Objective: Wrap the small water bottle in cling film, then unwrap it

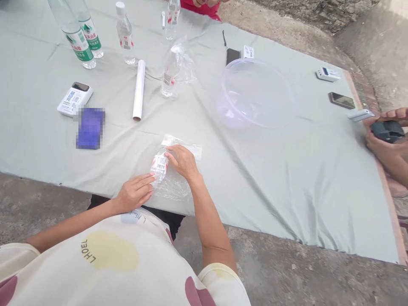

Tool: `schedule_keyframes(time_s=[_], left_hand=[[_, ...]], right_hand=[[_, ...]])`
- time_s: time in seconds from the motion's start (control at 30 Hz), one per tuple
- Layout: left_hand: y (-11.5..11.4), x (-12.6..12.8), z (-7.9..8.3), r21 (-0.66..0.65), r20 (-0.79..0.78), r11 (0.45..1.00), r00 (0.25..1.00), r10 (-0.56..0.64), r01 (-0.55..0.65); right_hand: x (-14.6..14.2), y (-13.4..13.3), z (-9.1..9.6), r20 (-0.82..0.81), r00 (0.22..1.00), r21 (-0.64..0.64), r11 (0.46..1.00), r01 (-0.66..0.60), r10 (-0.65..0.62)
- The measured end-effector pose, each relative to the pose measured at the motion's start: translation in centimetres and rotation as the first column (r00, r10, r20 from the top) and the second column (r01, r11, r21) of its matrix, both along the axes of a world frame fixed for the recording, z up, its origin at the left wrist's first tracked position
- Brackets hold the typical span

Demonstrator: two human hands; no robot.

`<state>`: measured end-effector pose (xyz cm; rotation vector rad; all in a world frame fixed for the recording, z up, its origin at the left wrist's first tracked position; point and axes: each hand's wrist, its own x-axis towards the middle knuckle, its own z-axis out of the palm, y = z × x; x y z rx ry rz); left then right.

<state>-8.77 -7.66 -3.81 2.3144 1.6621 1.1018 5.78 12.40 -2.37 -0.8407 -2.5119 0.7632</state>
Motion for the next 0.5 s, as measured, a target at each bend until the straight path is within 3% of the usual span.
schedule_keyframes(time_s=[0.17,0.33,0.4,0.5], left_hand=[[2.5,2.7,0.7,-0.02,-0.219,0.991,0.966,-0.137,0.136],[5.3,6.0,1.0,-0.163,-0.368,0.957,0.885,-0.284,0.239],[6.5,7.9,0.6,-0.199,-0.413,0.949,0.857,-0.307,0.244],[8.1,10.9,-0.2,-0.276,-0.43,0.947,0.859,-0.277,0.168]], right_hand=[[2.1,-0.4,-0.8,-0.004,0.995,0.028,0.995,0.097,-0.097],[3.3,-1.8,1.4,-0.029,0.931,0.047,0.93,0.364,-0.363],[3.2,-2.8,2.5,0.005,0.942,0.01,0.942,0.334,-0.334],[3.0,-4.0,3.6,0.185,0.949,0.007,0.966,0.257,-0.254]])
